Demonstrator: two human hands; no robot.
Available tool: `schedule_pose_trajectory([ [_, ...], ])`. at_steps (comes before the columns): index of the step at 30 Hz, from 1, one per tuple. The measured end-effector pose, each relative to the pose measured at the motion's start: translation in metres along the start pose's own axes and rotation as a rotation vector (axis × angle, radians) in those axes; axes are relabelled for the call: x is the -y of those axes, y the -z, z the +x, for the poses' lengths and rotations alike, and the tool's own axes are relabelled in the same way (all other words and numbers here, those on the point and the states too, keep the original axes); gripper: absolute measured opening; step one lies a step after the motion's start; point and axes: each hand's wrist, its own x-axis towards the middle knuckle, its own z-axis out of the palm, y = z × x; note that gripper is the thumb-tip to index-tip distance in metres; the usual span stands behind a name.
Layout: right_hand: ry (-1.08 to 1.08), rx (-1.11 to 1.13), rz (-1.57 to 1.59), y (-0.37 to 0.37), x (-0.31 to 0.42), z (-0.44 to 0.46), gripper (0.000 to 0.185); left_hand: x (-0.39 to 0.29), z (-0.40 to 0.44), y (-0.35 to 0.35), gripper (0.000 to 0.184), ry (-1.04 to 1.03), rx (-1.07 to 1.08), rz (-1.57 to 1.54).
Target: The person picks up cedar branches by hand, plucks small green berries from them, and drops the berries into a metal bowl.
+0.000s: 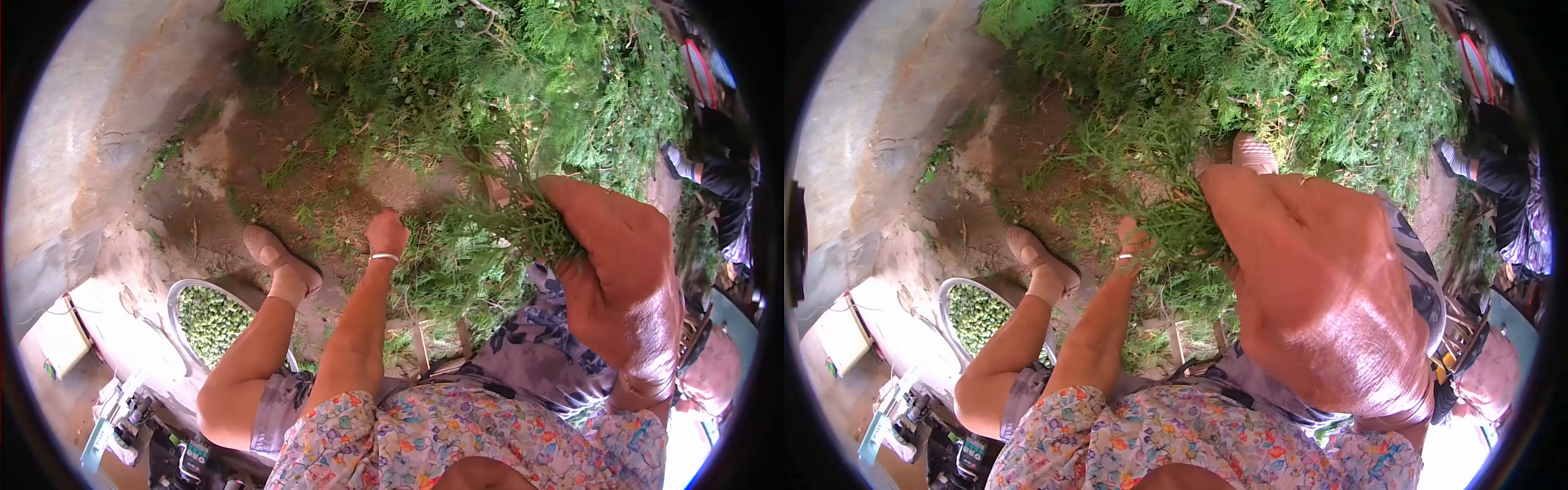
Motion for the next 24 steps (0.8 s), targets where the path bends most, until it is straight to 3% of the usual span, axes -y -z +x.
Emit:
schedule_pose_trajectory([
  [4, 0.000, 0.003, -0.013, -0.001, 0.001, 0.000, 0.037, -0.013, -0.013, 0.063, 0.016, 0.043, 0.099, 0.046],
  [6, 0.012, -0.013, -0.007, 0.000, 0.002, -0.001, 0.036, -0.009, -0.016, 0.079, 0.015, 0.120, -0.291, -0.264],
  [10, 0.030, 0.004, -0.008, 0.002, 0.000, -0.001, 0.036, 0.019, 0.008, 0.097, 0.016, 0.117, -0.352, -0.188],
  [12, 0.009, 0.017, -0.048, 0.002, 0.000, -0.001, 0.037, 0.027, 0.023, 0.095, 0.015, 0.080, -0.503, 0.079],
  [19, -0.028, -0.014, -0.052, -0.001, 0.001, 0.002, 0.040, 0.029, 0.049, 0.101, 0.014, 0.132, -0.314, 0.032],
  [22, -0.009, -0.043, -0.035, -0.004, -0.001, 0.001, 0.036, 0.029, 0.048, 0.106, 0.013, 0.017, -0.205, 0.059],
  [24, -0.102, -0.010, 0.175, -0.003, 0.001, 0.002, 0.028, 0.002, 0.032, 0.140, 0.013, 0.364, 0.051, -1.069],
])
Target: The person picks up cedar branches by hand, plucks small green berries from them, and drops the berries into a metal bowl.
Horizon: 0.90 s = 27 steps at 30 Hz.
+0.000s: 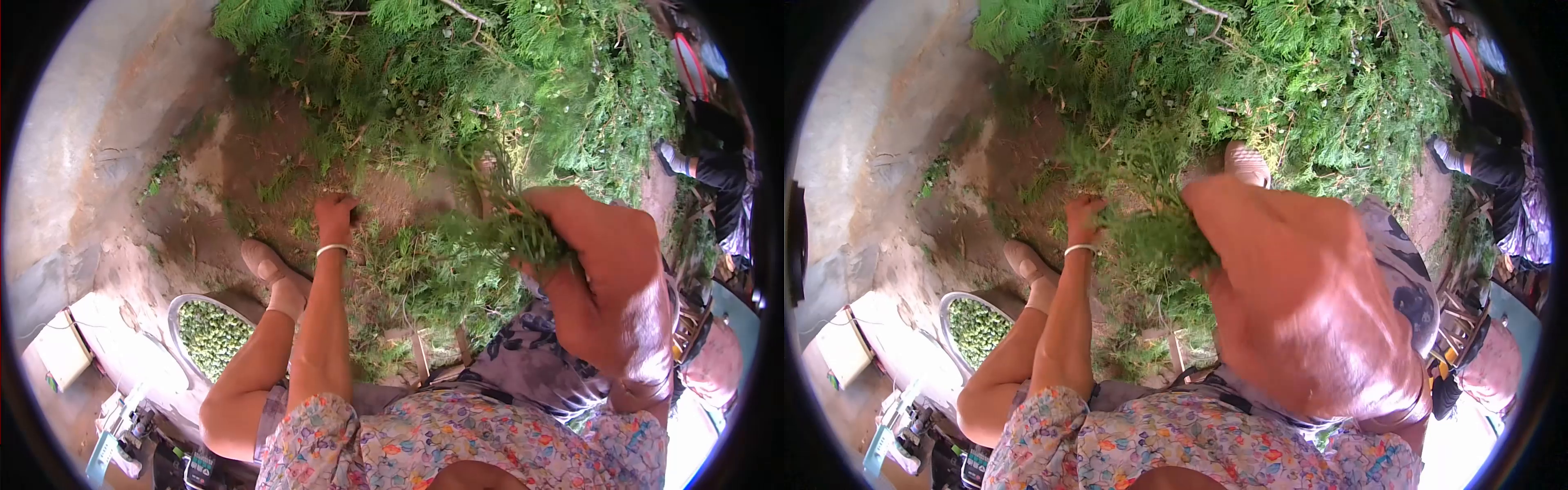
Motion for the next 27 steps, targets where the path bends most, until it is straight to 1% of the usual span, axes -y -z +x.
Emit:
schedule_pose_trajectory([
  [1, 0.007, -0.008, -0.002, 0.002, 0.002, 0.001, 0.028, -0.015, -0.016, -0.005, 0.013, -0.011, -0.001, -0.001],
  [3, -0.164, 0.082, 0.212, 0.009, 0.007, 0.005, 0.021, -0.042, -0.051, -0.019, 0.012, 0.020, 0.150, -0.575],
  [4, -0.152, 0.072, 0.207, 0.006, 0.005, 0.005, 0.021, -0.053, -0.063, -0.024, 0.012, 0.005, 0.154, -0.578],
  [6, -0.010, -0.119, 0.211, -0.010, -0.007, 0.006, 0.021, -0.075, -0.086, -0.034, 0.017, -0.093, 0.284, -0.656],
  [7, 0.042, -0.142, 0.189, -0.012, -0.007, 0.008, 0.024, -0.090, -0.102, -0.041, 0.017, -0.107, 0.287, -0.656],
  [9, 0.056, -0.144, 0.191, -0.019, -0.008, 0.009, 0.026, -0.121, -0.141, -0.052, 0.019, -0.319, 0.333, -0.706],
  [10, 0.062, -0.133, 0.199, -0.026, -0.009, 0.010, 0.029, -0.133, -0.159, -0.057, 0.019, -0.322, 0.322, -0.699],
  [11, 0.140, -0.168, 0.247, -0.033, -0.011, 0.011, 0.025, -0.144, -0.177, -0.060, 0.019, -0.387, 0.361, -0.697],
  [12, 0.147, -0.156, 0.262, -0.033, -0.008, 0.011, 0.025, -0.153, -0.192, -0.059, 0.018, -0.449, 0.399, -0.693],
  [14, 0.071, 0.017, 0.037, -0.028, -0.002, 0.013, 0.014, -0.166, -0.212, -0.054, 0.018, -0.436, 0.360, -0.682],
  [15, 0.073, 0.023, 0.044, -0.028, -0.002, 0.014, 0.014, -0.171, -0.219, -0.052, 0.018, -0.422, 0.343, -0.676],
  [17, 0.145, -0.040, -0.066, -0.029, -0.003, 0.015, 0.017, -0.181, -0.227, -0.043, 0.018, -0.396, 0.337, -0.646],
  [18, 0.138, -0.038, -0.058, -0.030, -0.003, 0.016, 0.017, -0.183, -0.228, -0.037, 0.018, -0.375, 0.342, -0.619],
  [20, 0.238, 0.081, 0.003, -0.031, 0.000, 0.018, 0.017, -0.183, -0.227, -0.029, 0.018, -0.374, 0.374, -0.561],
  [23, 0.171, 0.135, 0.087, -0.026, 0.008, 0.019, 0.017, -0.188, -0.228, -0.028, 0.016, -0.461, 0.347, -0.506],
  [24, 0.166, 0.137, 0.088, -0.030, 0.005, 0.019, 0.017, -0.189, -0.227, -0.027, 0.016, -0.455, 0.349, -0.506],
  [26, 0.368, -0.078, -0.032, -0.039, -0.001, 0.021, 0.017, -0.190, -0.226, -0.022, 0.016, -0.471, 0.419, -0.374],
  [27, 0.369, -0.075, -0.033, -0.038, -0.001, 0.021, 0.017, -0.191, -0.225, -0.021, 0.016, -0.471, 0.418, -0.376],
])
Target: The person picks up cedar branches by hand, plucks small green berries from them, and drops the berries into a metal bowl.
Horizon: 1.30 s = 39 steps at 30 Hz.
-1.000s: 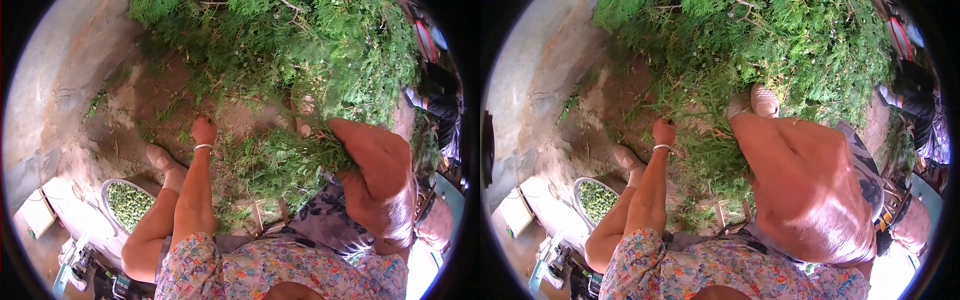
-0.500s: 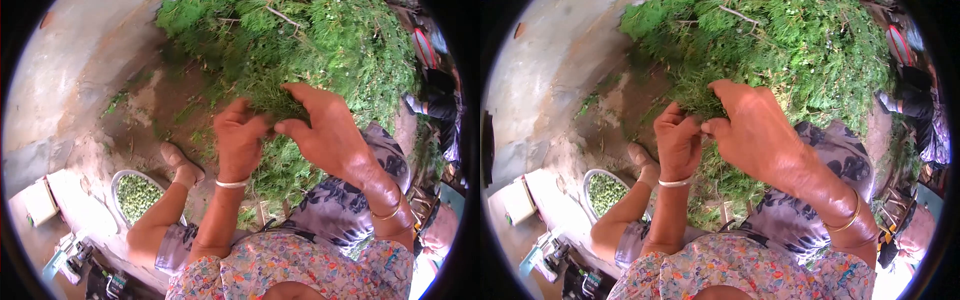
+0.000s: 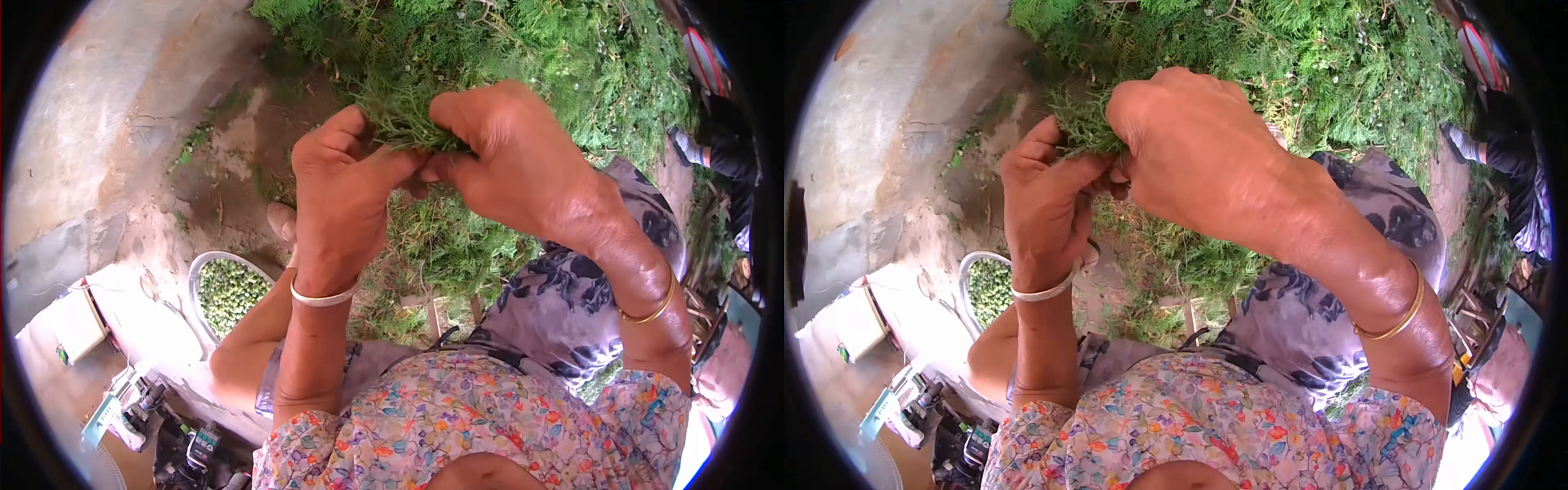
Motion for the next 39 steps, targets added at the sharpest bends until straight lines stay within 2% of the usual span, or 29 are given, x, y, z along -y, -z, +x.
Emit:
schedule_pose_trajectory([
  [2, -0.102, 0.147, 0.039, 0.006, 0.005, 0.003, 0.018, 0.000, 0.001, 0.002, 0.019, -0.033, 0.006, 0.016],
  [3, -0.102, 0.148, 0.037, 0.006, 0.004, 0.002, 0.018, 0.000, 0.002, 0.004, 0.019, -0.034, 0.006, 0.014],
  [6, -0.066, 0.015, 0.037, 0.008, -0.005, 0.001, 0.016, 0.003, 0.006, 0.020, 0.020, -0.017, -0.106, -0.093],
  [8, -0.060, -0.223, -0.085, 0.012, -0.011, 0.003, 0.014, 0.012, 0.011, 0.045, 0.018, 0.055, -0.126, -0.463],
  [12, -0.136, -0.310, -0.112, 0.027, -0.010, 0.000, 0.013, 0.065, 0.021, 0.100, 0.021, 0.074, -0.028, -0.649],
  [14, -0.210, -0.273, -0.068, 0.035, -0.003, -0.002, 0.012, 0.091, 0.024, 0.109, 0.021, 0.175, -0.204, -0.529],
  [15, -0.291, -0.232, -0.021, 0.039, 0.000, -0.003, 0.011, 0.107, 0.027, 0.114, 0.021, 0.171, -0.203, -0.530],
  [17, -0.309, -0.213, -0.033, 0.045, 0.004, -0.004, 0.009, 0.140, 0.038, 0.119, 0.017, 0.351, -0.356, -0.223],
  [18, -0.384, -0.194, 0.022, 0.048, 0.008, -0.005, 0.009, 0.158, 0.044, 0.118, 0.017, 0.351, -0.351, -0.227],
  [20, -0.450, -0.216, 0.111, 0.047, 0.008, -0.007, 0.008, 0.194, 0.061, 0.116, 0.012, 0.331, -0.300, 0.316],
  [21, -0.450, -0.220, 0.105, 0.048, 0.008, -0.007, 0.008, 0.220, 0.072, 0.122, 0.012, 0.328, -0.294, 0.313],
  [23, -0.483, -0.232, 0.158, 0.051, 0.009, -0.007, 0.008, 0.258, 0.093, 0.131, 0.016, -0.034, -0.271, 0.777],
  [24, -0.478, -0.258, 0.157, 0.051, 0.008, -0.009, 0.010, 0.265, 0.101, 0.134, 0.027, -0.170, -0.250, 1.012],
  [25, -0.480, -0.261, 0.150, 0.052, 0.009, -0.009, 0.010, 0.271, 0.109, 0.134, 0.027, -0.172, -0.246, 1.006],
  [27, -0.521, -0.301, 0.071, 0.052, 0.009, -0.008, 0.013, 0.285, 0.123, 0.134, 0.035, -0.255, -0.389, 1.154],
  [28, -0.474, -0.267, 0.103, 0.055, 0.004, -0.011, 0.016, 0.291, 0.129, 0.134, 0.035, -0.252, -0.383, 1.148],
  [30, -0.418, -0.273, -0.001, 0.055, 0.000, -0.013, 0.018, 0.302, 0.141, 0.138, 0.038, 0.000, -0.509, 1.132],
  [31, -0.352, -0.279, -0.100, 0.056, 0.000, -0.014, 0.021, 0.315, 0.148, 0.146, 0.038, 0.003, -0.499, 1.129],
  [32, -0.372, -0.190, -0.208, 0.062, 0.002, -0.018, 0.030, 0.334, 0.155, 0.158, 0.034, -0.089, -0.493, 1.006],
  [33, -0.379, -0.189, -0.212, 0.064, 0.004, -0.019, 0.030, 0.354, 0.162, 0.169, 0.032, -0.178, -0.487, 0.881],
  [34, -0.453, -0.156, -0.165, 0.065, 0.005, -0.019, 0.032, 0.367, 0.169, 0.176, 0.032, -0.093, -0.514, 1.058],
  [35, -0.526, -0.123, -0.117, 0.065, 0.005, -0.019, 0.034, 0.352, 0.169, 0.162, 0.032, -0.093, -0.512, 1.054],
  [36, -0.527, -0.124, -0.121, 0.065, 0.005, -0.018, 0.034, 0.337, 0.168, 0.148, 0.034, -0.003, -0.511, 1.172],
  [37, -0.467, -0.141, -0.122, 0.063, 0.003, -0.017, 0.035, 0.315, 0.166, 0.130, 0.036, 0.088, -0.510, 1.289],
  [39, -0.402, -0.158, -0.127, 0.060, 0.002, -0.016, 0.035, 0.302, 0.169, 0.118, 0.034, 0.089, -0.507, 1.386],
])
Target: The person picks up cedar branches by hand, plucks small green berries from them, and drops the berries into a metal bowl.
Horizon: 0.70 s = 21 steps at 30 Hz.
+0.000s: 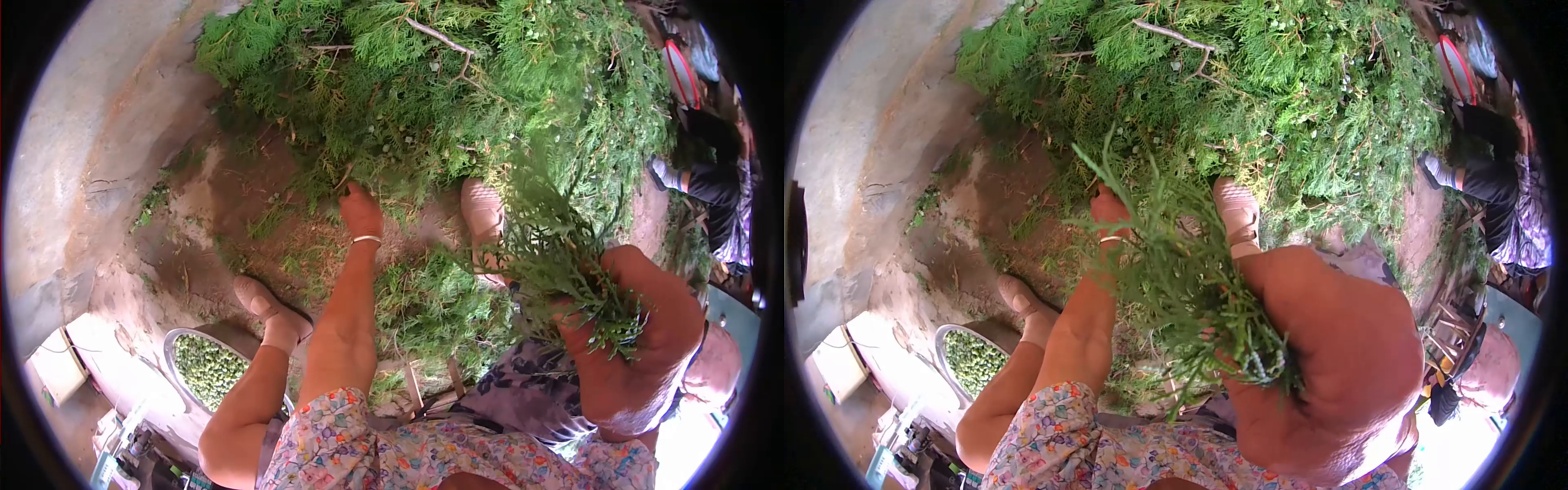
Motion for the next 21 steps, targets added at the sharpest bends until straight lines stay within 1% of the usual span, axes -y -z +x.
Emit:
schedule_pose_trajectory([
  [2, 0.031, -0.058, -0.005, -0.004, 0.000, 0.000, 0.032, 0.001, 0.005, 0.000, 0.026, -0.033, 0.070, -0.056],
  [3, 0.034, -0.056, 0.000, -0.004, -0.001, -0.001, 0.032, 0.005, 0.004, 0.003, 0.018, -0.165, 0.002, -0.070],
  [4, 0.021, -0.029, 0.037, -0.004, -0.002, -0.001, 0.031, 0.004, 0.003, 0.016, 0.018, -0.162, -0.002, -0.065],
  [6, 0.022, -0.005, 0.081, -0.003, -0.001, -0.001, 0.031, 0.003, -0.002, 0.048, 0.017, 0.278, 0.343, -0.799],
  [7, 0.011, 0.003, 0.065, -0.003, 0.001, -0.002, 0.030, 0.015, -0.008, 0.054, 0.017, 0.336, 0.427, -0.985],
  [9, 0.011, 0.015, 0.053, -0.004, 0.003, -0.002, 0.030, 0.036, -0.030, 0.072, 0.015, 0.470, 0.480, -1.352],
  [10, 0.025, 0.016, 0.058, -0.006, 0.003, -0.002, 0.029, 0.047, -0.043, 0.083, 0.015, 0.472, 0.467, -1.354],
  [12, 0.047, 0.023, 0.067, -0.008, 0.006, -0.003, 0.028, 0.065, -0.064, 0.104, 0.014, 0.649, 0.603, -1.775],
  [13, 0.024, 0.052, 0.040, -0.008, 0.008, -0.003, 0.028, 0.066, -0.068, 0.110, 0.014, 0.651, 0.590, -1.779],
  [15, 0.012, 0.086, 0.015, -0.009, 0.013, -0.005, 0.028, 0.067, -0.073, 0.119, 0.012, 0.829, 0.412, -1.769],
  [16, -0.022, 0.120, 0.008, -0.009, 0.014, -0.006, 0.030, 0.076, -0.069, 0.117, 0.012, 0.828, 0.400, -1.775],
  [17, -0.057, 0.153, 0.000, -0.010, 0.014, -0.006, 0.032, 0.087, -0.058, 0.112, 0.011, 0.795, 0.323, -1.633],
  [18, -0.048, 0.157, 0.001, -0.011, 0.015, -0.006, 0.032, 0.097, -0.047, 0.107, 0.011, 0.763, 0.247, -1.488],
  [19, -0.072, 0.157, -0.005, -0.013, 0.016, -0.005, 0.034, 0.095, -0.035, 0.114, 0.011, 0.671, 0.122, -1.398],
  [21, -0.092, 0.158, -0.011, -0.016, 0.017, -0.004, 0.036, 0.110, -0.002, 0.113, 0.013, 0.463, -0.062, -1.038],
])
